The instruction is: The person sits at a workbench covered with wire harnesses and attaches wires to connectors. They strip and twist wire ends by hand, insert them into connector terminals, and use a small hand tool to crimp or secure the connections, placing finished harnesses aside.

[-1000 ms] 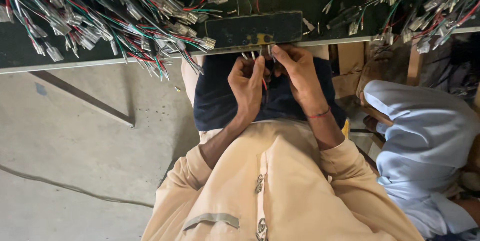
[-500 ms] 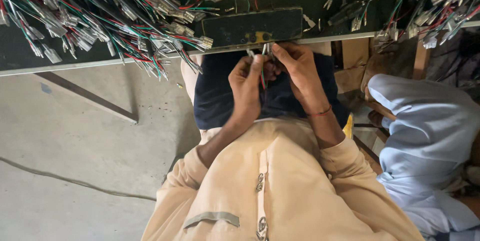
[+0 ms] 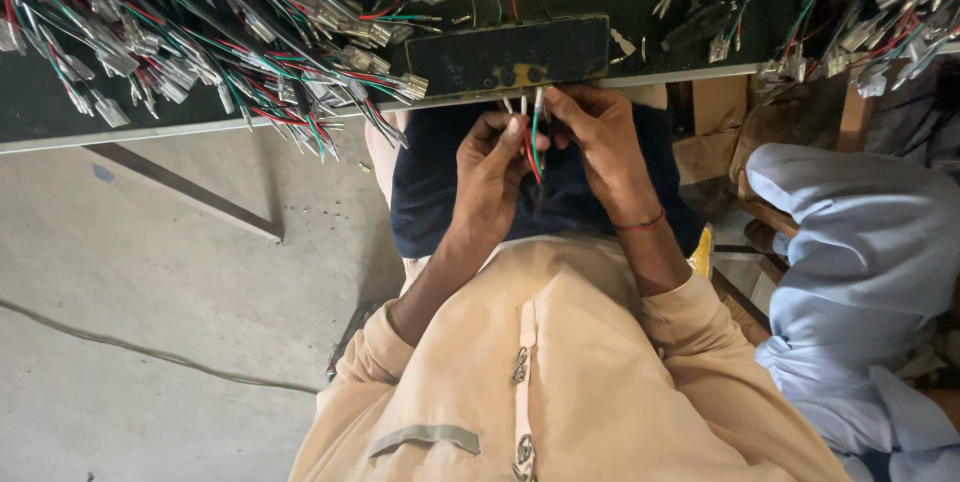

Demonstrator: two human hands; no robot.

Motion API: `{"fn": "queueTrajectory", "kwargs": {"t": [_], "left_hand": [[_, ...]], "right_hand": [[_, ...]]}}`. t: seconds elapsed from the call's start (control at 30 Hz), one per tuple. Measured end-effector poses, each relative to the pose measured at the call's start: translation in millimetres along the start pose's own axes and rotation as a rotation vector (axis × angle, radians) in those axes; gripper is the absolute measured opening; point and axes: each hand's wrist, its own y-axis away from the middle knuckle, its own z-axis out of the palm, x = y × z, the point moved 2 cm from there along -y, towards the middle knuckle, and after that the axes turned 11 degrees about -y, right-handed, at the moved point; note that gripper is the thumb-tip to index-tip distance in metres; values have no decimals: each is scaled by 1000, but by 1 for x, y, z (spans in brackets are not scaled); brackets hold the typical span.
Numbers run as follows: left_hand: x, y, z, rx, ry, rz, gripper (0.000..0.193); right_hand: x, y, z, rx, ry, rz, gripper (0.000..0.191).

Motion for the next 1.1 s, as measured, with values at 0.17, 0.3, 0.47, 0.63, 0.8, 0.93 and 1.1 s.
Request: {"fn": "queueTrajectory", "kwargs": {"t": [0.17,0.3,0.47,0.63,0.8,0.93,1.1], "left_hand": [[7,5,6,155,-198,80,20],[16,11,13,107,-196,80,27],[21,16,13,24,-253,90,27],[10,11,3,86,-361,45,23],[0,-2,-4,167,-338,16,22],[6,-6,-2,165,-382,69,21],[16,4,5,157,-479,139,23]], "right_hand": [[0,-1,0,-6,12,-1,25],[0,-2,0,-21,13,1,24],[-5,1,1,-58,0,0,25],[-7,2,1,-73,32,-23,25],[-2,-3,1,-23,49,-18,22],[0,-3,0,-20,47,-12,23],[-4,3,3,-31,38,-21,26]]}}
